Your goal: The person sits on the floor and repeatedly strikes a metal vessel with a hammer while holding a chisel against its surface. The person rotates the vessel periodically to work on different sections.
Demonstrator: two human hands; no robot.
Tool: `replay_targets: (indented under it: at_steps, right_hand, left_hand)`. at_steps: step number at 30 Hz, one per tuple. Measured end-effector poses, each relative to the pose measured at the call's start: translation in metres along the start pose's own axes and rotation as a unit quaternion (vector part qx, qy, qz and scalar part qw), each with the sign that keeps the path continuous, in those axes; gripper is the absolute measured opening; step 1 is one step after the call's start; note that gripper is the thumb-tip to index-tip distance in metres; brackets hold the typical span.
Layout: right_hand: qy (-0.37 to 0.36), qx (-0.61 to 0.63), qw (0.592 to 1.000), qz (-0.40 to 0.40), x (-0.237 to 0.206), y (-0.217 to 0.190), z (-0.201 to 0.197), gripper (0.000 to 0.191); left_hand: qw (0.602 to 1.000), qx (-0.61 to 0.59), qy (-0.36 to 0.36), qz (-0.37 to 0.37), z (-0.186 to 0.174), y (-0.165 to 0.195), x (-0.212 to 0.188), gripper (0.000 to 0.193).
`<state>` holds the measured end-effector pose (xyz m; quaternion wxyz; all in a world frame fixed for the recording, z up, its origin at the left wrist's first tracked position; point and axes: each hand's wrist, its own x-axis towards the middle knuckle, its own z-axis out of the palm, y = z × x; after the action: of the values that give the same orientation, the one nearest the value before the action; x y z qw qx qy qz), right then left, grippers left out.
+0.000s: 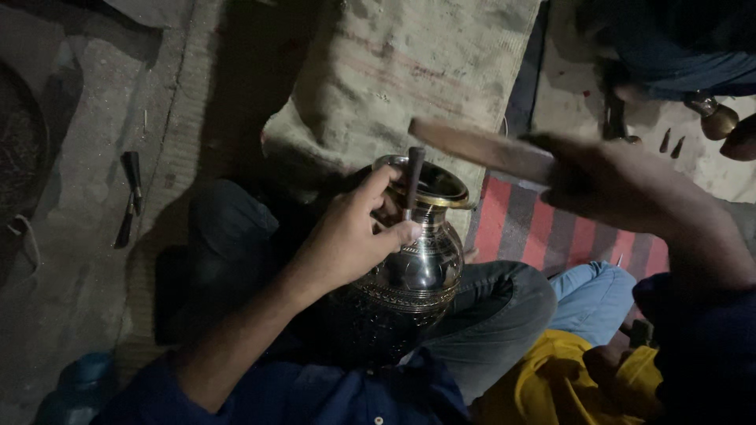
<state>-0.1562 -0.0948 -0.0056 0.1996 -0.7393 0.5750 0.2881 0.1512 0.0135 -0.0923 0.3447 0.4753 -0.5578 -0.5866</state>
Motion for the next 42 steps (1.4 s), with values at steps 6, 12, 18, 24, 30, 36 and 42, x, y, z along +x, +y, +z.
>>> replay_targets:
  at_steps: [6, 12, 18, 24, 30, 36, 42]
  right_hand:
    - [0.014, 0.041, 0.997, 0.062, 0.004, -0.009, -0.008, 0.083]
    - [0.072, 0.148, 0.979, -0.123, 0.002, 0.021, 0.024, 0.087]
    - [0.070, 0.278, 0.958, 0.000, -0.023, 0.022, 0.053, 0.084]
    - [0.156, 0.442, 0.883, -0.036, -0.051, -0.002, 0.081, 0.079]
    - [0.241, 0.392, 0.886, 0.061, -0.067, -0.010, 0.118, 0.072]
    - [0.265, 0.496, 0.821, 0.100, -0.087, -0.022, 0.141, 0.061]
    - [0.309, 0.515, 0.796, 0.074, -0.099, -0.015, 0.167, 0.052]
  left_hand:
    - [0.998, 0.053, 0.019, 0.025, 0.004, -0.003, 0.005, 0.056]
    - [0.998, 0.030, -0.029, 0.045, -0.004, -0.001, 0.011, 0.052]
    - [0.993, 0.045, -0.105, -0.014, -0.007, 0.012, 0.020, 0.063]
    - [0.982, 0.099, -0.161, -0.008, -0.012, 0.020, 0.029, 0.065]
    - [0.969, 0.144, -0.202, -0.003, -0.009, 0.021, 0.037, 0.063]
    - [0.952, 0.162, -0.259, 0.005, -0.013, 0.019, 0.044, 0.058]
    - [0.949, 0.147, -0.277, 0.032, -0.013, 0.015, 0.050, 0.065]
